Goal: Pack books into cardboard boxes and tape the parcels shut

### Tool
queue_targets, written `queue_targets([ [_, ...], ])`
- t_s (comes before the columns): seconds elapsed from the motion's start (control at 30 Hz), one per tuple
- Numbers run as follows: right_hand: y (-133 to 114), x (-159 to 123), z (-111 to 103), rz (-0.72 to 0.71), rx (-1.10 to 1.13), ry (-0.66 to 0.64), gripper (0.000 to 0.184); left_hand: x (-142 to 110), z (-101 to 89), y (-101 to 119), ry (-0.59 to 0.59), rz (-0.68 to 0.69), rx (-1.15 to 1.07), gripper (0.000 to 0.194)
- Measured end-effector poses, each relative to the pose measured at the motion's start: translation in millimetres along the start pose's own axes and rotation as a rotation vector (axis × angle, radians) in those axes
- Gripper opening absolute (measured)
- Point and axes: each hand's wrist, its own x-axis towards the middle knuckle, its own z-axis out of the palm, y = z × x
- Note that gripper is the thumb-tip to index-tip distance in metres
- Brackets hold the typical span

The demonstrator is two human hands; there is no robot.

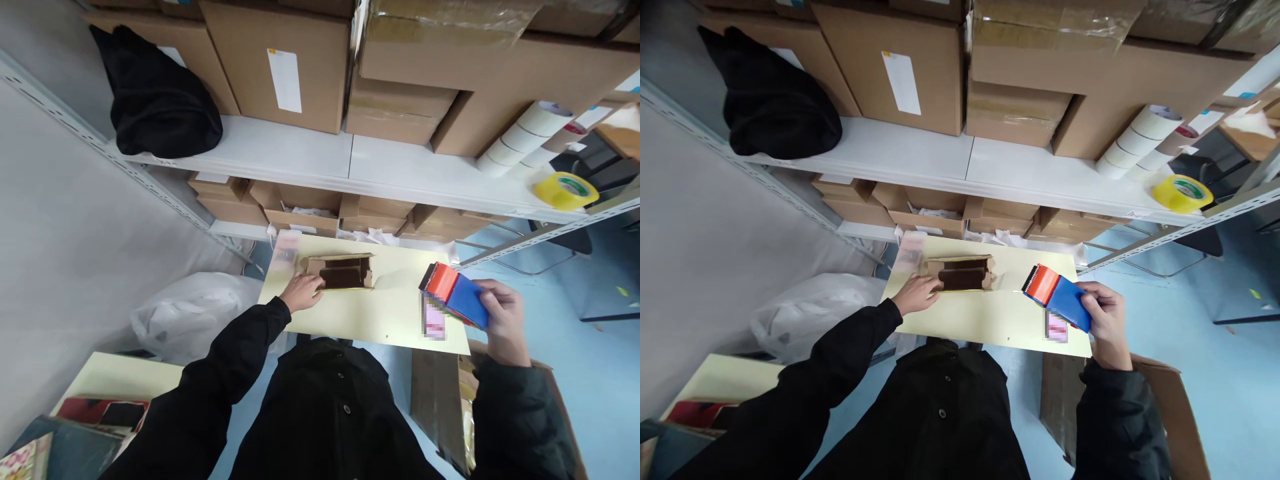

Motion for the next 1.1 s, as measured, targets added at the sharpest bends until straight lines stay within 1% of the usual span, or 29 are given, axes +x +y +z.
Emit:
queue_targets([
  [0.07,1.6,-0.7,0.0,0.01,-0.005,0.005,0.021,-0.5,-0.5,0.6,0.082,0.018,0.043,0.021],
  [0.13,1.7,-1.3,0.7,0.031,-0.009,-0.007,0.02,0.7,-2.8,0.2,0.171,-0.013,0.074,0.021],
  [0.2,0.8,-1.3,1.7,0.046,0.0,-0.025,0.02,5.0,-6.7,-2.1,0.221,-0.02,0.072,0.024],
  [0.27,-0.3,-0.5,3.1,0.058,0.013,-0.033,0.02,12.8,-11.8,-6.9,0.213,0.01,0.049,0.028],
  [0.37,-0.8,2.4,4.8,0.07,0.029,-0.032,0.021,29.2,-18.7,-18.5,0.142,0.055,0.013,0.036],
  [0.47,0.3,6.5,5.7,0.076,0.02,-0.046,0.024,46.5,-20.5,-33.2,0.084,0.098,0.005,0.035],
  [0.6,2.8,11.5,6.8,0.074,0.007,-0.046,0.023,65.2,-14.4,-51.4,0.031,0.141,-0.08,0.024],
  [0.67,3.5,13.1,8.1,0.08,0.013,-0.047,0.023,72.7,-9.2,-57.8,0.02,0.124,-0.143,0.029],
  [0.73,3.9,14.5,9.9,0.097,0.016,-0.044,0.024,79.4,-3.4,-61.6,0.04,0.092,-0.188,0.038],
  [0.83,4.7,18.7,12.9,0.114,0.011,-0.038,0.024,87.3,4.7,-62.6,0.078,0.119,-0.179,0.046],
  [0.9,6.6,23.9,15.2,0.11,0.003,-0.037,0.025,90.0,7.5,-61.0,0.077,0.141,-0.127,0.047],
  [0.93,8.2,26.9,16.5,0.106,-0.003,-0.039,0.025,90.6,7.5,-59.7,0.074,0.125,-0.096,0.048],
  [1.03,14.8,35.4,20.9,0.095,-0.01,-0.061,0.026,92.9,2.2,-52.1,0.082,0.078,-0.016,0.059],
  [1.1,19.7,38.6,23.5,0.095,-0.009,-0.082,0.025,99.5,-3.5,-41.8,0.104,0.13,0.013,0.07],
])
